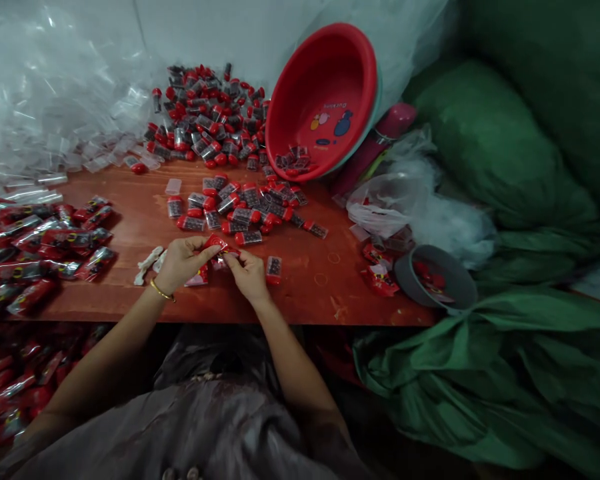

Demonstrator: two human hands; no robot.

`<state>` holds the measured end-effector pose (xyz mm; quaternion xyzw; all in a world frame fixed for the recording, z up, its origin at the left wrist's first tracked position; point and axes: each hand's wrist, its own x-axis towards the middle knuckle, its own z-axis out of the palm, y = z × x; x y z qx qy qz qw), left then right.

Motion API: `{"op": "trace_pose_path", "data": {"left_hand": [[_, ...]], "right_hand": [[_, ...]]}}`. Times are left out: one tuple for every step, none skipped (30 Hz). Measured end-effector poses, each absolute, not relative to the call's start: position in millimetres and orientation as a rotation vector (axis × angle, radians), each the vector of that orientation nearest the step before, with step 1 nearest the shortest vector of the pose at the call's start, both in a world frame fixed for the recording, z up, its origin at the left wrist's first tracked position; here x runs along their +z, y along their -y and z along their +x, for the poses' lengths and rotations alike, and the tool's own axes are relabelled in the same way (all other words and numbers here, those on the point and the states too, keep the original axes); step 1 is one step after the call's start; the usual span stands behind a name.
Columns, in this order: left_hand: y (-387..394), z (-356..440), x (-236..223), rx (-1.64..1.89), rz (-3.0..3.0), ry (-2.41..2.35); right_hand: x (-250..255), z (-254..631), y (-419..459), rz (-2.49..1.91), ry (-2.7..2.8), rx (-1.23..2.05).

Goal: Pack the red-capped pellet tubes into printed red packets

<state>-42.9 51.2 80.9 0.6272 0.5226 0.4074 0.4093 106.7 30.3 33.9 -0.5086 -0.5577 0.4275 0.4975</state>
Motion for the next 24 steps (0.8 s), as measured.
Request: {"op": "trace_pose_path", "data": {"left_hand": [[-48.1, -39.6, 80.3, 1.032, 1.564, -1.329], [-44.8, -35.8, 78.6, 1.046, 1.534, -1.339], [-41.3, -31.6, 76.0, 1.069, 1.486, -1.342], [-37.5, -27.1, 72.9, 1.095, 1.418, -1.329], [-33.4, -22.6, 69.6, 1.125, 1.325, -1.302], [-29.2, -18.5, 66.6, 1.152, 1.208, -1.261], [-24.8, -14.9, 64.1, 1.168, 1.082, -1.214], [-20.5, -11.8, 62.4, 1.171, 0.958, -1.171], [-16.5, -9.3, 61.7, 1.169, 0.846, -1.138], [-13.0, -7.4, 61.8, 1.173, 0.751, -1.119], [-10.1, -6.0, 62.9, 1.181, 0.676, -1.111], [-7.9, -4.8, 64.5, 1.191, 0.620, -1.106], [-6.5, -4.0, 66.5, 1.200, 0.581, -1.106], [-5.9, -3.4, 68.7, 1.200, 0.560, -1.106], [-5.9, -3.1, 70.6, 1.193, 0.560, -1.112], [-6.6, -3.1, 72.1, 1.183, 0.577, -1.125], [-7.7, -3.6, 73.0, 1.180, 0.599, -1.144], [-9.1, -4.6, 73.4, 1.179, 0.618, -1.164], [-10.8, -6.0, 73.2, 1.179, 0.628, -1.182], [-12.5, -7.8, 72.7, 1.180, 0.627, -1.195], [-14.2, -9.6, 71.9, 1.183, 0.616, -1.203], [-15.6, -11.3, 71.0, 1.184, 0.598, -1.206], [-16.8, -12.6, 70.2, 1.176, 0.579, -1.203], [-17.6, -13.3, 69.5, 1.160, 0.559, -1.196]], "right_hand": [[35.6, 107.1, -25.9, -1.270, 1.344, 0.983], [36.6, 106.9, -21.9, -1.310, 1.342, 0.929], [37.1, 106.5, -18.4, -1.346, 1.343, 0.881], [37.2, 106.0, -15.5, -1.375, 1.343, 0.836], [37.0, 105.6, -13.2, -1.394, 1.340, 0.799], [36.5, 105.4, -11.4, -1.401, 1.337, 0.771], [35.8, 105.4, -10.0, -1.398, 1.333, 0.757], [35.0, 105.4, -8.8, -1.389, 1.324, 0.756], [34.0, 105.2, -7.5, -1.379, 1.310, 0.760], [32.8, 104.6, -6.0, -1.368, 1.295, 0.769], [31.6, 103.4, -4.2, -1.361, 1.285, 0.782], [30.3, 101.7, -2.1, -1.363, 1.281, 0.793], [29.1, 99.6, 0.3, -1.375, 1.288, 0.799], [28.1, 97.6, 2.6, -1.392, 1.306, 0.801], [27.6, 96.2, 4.8, -1.409, 1.330, 0.804], [27.7, 96.5, 6.5, -1.423, 1.359, 0.808], [28.5, 99.0, 7.5, -1.425, 1.391, 0.812], [30.2, 104.6, 7.5, -1.414, 1.422, 0.820], [32.7, 113.8, 6.5, -1.395, 1.443, 0.836], [35.8, 126.4, 4.3, -1.375, 1.478, 0.841], [39.2, 142.1, 1.1, -1.364, 1.528, 0.836], [42.5, 159.8, -3.0, -1.364, 1.580, 0.815], [45.3, 178.3, -7.6, -1.386, 1.759, 0.701], [47.2, 196.1, -12.6, -1.425, 1.946, 0.585]]}}
